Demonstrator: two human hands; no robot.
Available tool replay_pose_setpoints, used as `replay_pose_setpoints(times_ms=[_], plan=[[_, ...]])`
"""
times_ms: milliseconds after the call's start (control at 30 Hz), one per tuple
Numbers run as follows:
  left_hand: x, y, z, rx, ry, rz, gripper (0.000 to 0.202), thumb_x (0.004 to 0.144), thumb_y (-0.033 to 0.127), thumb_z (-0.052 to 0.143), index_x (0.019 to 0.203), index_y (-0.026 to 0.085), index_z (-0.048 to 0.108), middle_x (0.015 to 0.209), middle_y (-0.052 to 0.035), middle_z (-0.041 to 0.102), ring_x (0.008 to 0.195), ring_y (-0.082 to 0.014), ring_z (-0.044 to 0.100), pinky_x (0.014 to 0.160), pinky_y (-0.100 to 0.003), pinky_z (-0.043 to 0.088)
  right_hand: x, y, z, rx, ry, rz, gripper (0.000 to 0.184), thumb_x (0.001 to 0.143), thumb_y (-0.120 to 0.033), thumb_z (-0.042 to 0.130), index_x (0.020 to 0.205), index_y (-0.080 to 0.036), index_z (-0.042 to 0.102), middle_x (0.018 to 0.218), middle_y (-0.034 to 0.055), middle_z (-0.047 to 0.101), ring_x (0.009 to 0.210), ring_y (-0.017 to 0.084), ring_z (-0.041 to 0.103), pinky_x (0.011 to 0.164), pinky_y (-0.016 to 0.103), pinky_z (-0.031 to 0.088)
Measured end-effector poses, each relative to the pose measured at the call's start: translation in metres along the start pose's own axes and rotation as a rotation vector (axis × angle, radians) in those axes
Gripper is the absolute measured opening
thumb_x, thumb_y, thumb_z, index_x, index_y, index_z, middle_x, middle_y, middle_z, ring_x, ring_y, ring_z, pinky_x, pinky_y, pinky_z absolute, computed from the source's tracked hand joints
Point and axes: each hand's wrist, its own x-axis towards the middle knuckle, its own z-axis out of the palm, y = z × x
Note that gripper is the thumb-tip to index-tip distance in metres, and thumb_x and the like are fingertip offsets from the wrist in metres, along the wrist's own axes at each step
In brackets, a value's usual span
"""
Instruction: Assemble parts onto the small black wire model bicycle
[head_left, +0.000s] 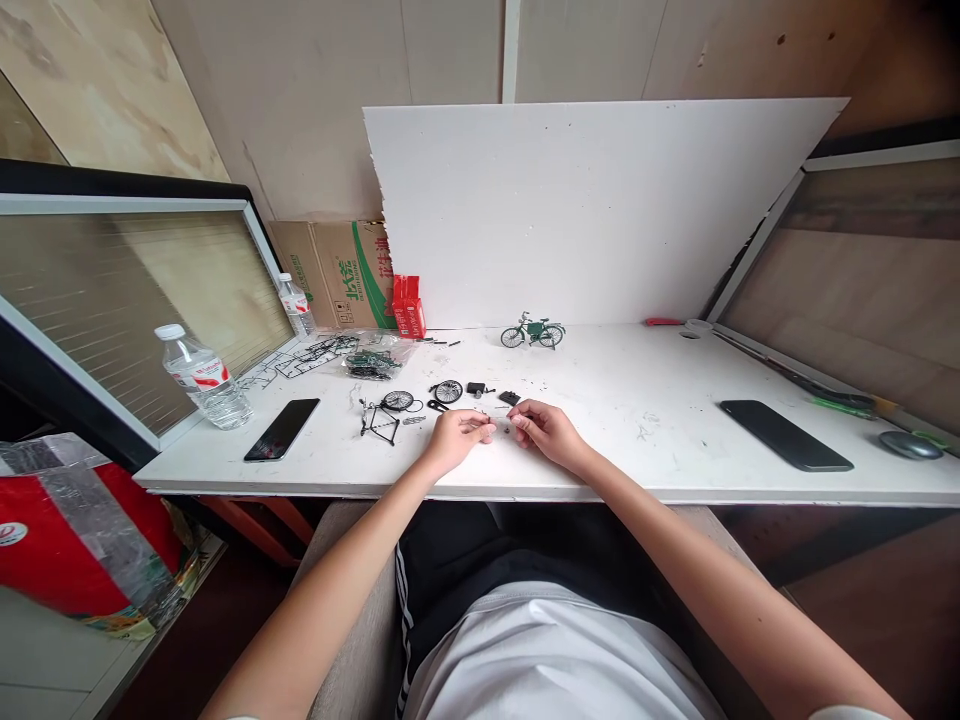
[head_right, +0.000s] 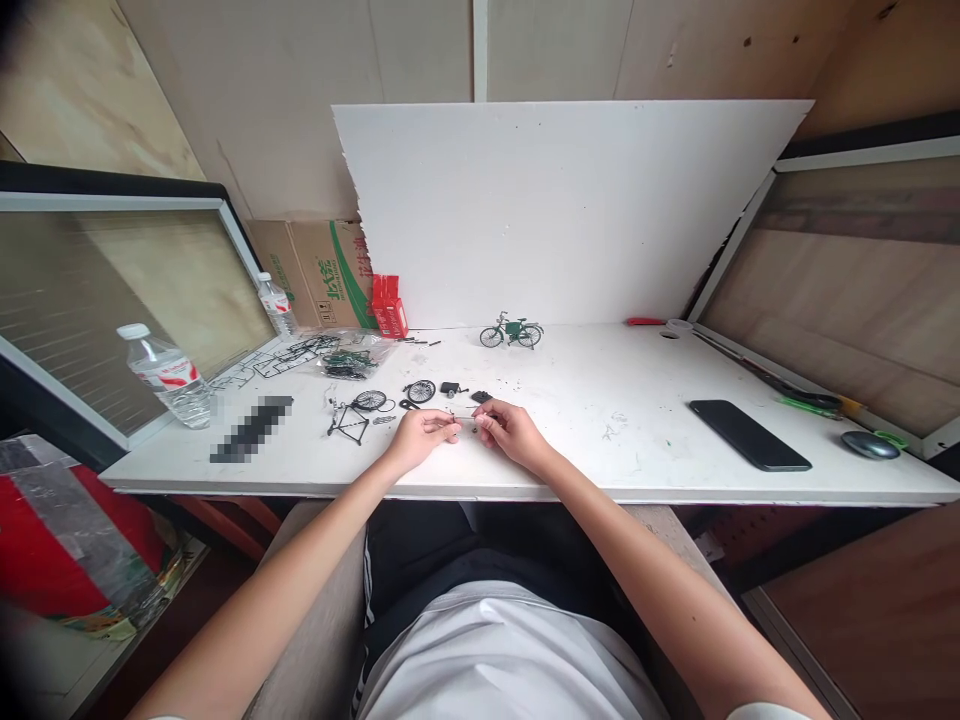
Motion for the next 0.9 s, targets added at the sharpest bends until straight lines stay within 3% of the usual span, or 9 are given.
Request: replay_pose_setpoints(times_ms=[67,200,267,600,900], plan=[[0.000,0.000,0.000,-0.014,-0.003,-0.003,0.040,0.077,0.045,0.090,0.095,0.012,0.078,0.097,-0.0148,0.080,0.076,-0.0227,0.078,0.077,-0.035,0.063,0.000,0.001,-0.001,-0.083,-0.002,-0.030,0.042,0.103,-0.062,0.050,0.110,-0.023,0.066,0.070,0.0011,0.062,0.063,0.020,0.057,0.066,0.034,0.049],[-0.001,0.000,0.000,-0.002,0.000,-0.011,0.037,0.078,0.044,0.089,0.094,0.012,0.078,0.098,-0.0142,0.080,0.076,-0.0235,0.079,0.076,-0.035,0.062,-0.001,0.005,-0.001,-0.181,0.018,-0.097,0.038,0.105,-0.055,0.051,0.124,-0.024,0.060,0.101,0.0066,0.067,0.078,0.021,0.058,0.074,0.035,0.049],[-0.001,0.001,0.001,0.005,0.003,-0.013,0.035,0.078,0.042,0.088,0.094,0.012,0.078,0.098,-0.0138,0.080,0.076,-0.0237,0.079,0.075,-0.035,0.062,-0.001,0.005,0.000,-0.185,0.015,-0.094,0.036,0.105,-0.053,0.052,0.128,-0.026,0.055,0.107,0.0068,0.066,0.081,0.021,0.058,0.076,0.035,0.050],[-0.002,0.006,0.002,0.020,0.027,-0.031,0.031,0.078,0.038,0.088,0.092,0.012,0.078,0.096,-0.0142,0.080,0.075,-0.0235,0.078,0.074,-0.034,0.062,0.000,0.002,0.001,-0.153,0.037,-0.081,0.033,0.105,-0.055,0.051,0.112,-0.024,0.061,0.107,0.0077,0.066,0.090,0.022,0.059,0.075,0.034,0.050],[-0.006,0.013,0.001,0.069,-0.001,-0.017,0.030,0.081,0.040,0.083,0.091,0.012,0.082,0.077,-0.0112,0.078,0.074,-0.0230,0.075,0.074,-0.033,0.060,0.001,-0.001,0.000,-0.187,0.066,-0.076,0.043,0.103,-0.062,0.050,0.100,-0.023,0.068,0.094,0.0072,0.070,0.082,0.022,0.059,0.070,0.034,0.048]])
